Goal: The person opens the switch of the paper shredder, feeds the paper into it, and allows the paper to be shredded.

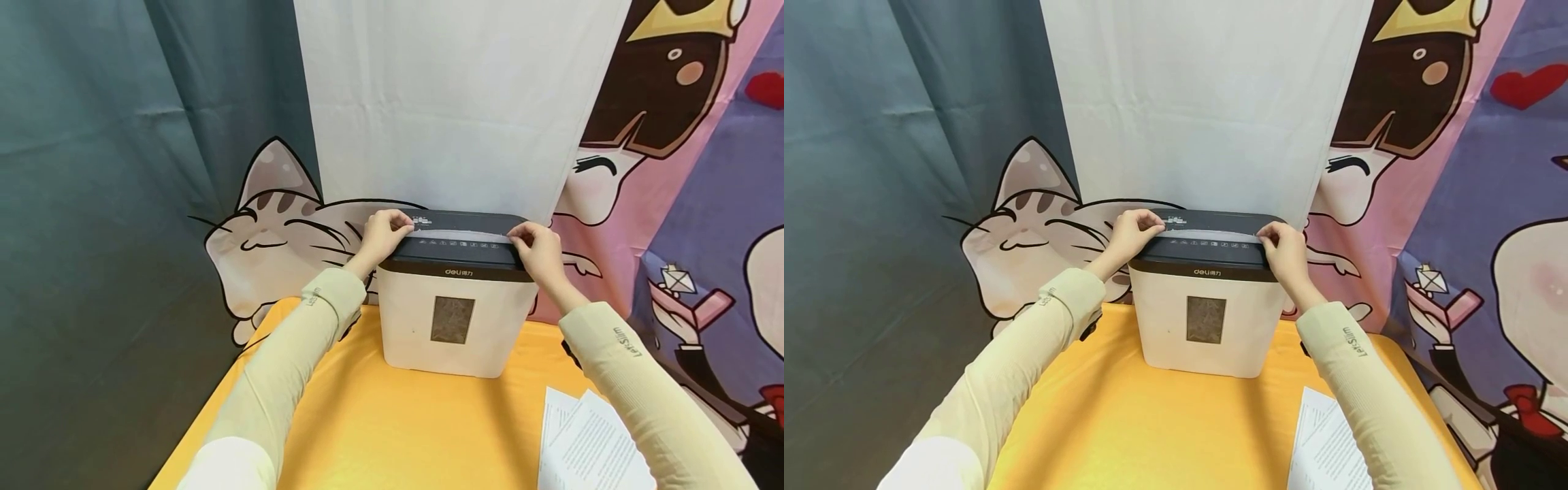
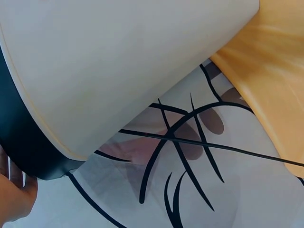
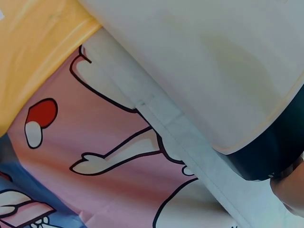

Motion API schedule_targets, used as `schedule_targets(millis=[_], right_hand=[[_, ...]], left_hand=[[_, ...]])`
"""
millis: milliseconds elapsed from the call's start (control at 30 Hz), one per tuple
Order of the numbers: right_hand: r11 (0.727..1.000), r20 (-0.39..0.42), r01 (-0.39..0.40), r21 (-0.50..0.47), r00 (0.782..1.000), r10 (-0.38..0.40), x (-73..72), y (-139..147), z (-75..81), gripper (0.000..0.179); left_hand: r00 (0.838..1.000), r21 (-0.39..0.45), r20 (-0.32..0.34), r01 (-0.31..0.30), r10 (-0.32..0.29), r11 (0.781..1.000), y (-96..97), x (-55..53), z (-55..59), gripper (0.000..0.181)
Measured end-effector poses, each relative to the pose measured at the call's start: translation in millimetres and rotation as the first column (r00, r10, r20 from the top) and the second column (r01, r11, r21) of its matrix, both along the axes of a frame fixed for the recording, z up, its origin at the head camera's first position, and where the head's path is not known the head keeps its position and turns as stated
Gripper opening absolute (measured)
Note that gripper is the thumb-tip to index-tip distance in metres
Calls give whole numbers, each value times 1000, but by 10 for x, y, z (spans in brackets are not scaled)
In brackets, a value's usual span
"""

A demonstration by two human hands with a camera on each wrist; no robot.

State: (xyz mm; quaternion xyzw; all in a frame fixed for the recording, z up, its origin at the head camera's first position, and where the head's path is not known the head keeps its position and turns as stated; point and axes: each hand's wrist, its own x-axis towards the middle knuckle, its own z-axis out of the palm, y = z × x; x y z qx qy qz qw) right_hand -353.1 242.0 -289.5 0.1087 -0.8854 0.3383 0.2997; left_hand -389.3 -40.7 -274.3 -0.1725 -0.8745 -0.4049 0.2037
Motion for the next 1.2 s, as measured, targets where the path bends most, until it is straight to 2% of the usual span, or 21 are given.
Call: schedule_targets(millis=[367,533,733,967,1200], right_hand=[[1000,-21,12,-17,1000,-12,46,29,-5,14],[999,-28,15,-29,999,-15,105,50,-27,14],[1000,-40,-12,-18,999,11,169,62,-76,12],[999,-99,-42,-20,994,40,257,87,-78,11],[996,-174,-84,-35,982,77,387,108,-130,8]], left_hand=[[1000,25,12,4,-5,1000,10,9,19,11],[1000,45,6,13,-14,999,-19,20,-12,10],[999,65,-34,40,-38,997,-101,59,-90,12],[994,83,-67,89,-84,993,-184,133,-145,17],[985,87,-126,129,-117,988,-205,252,-230,14]])
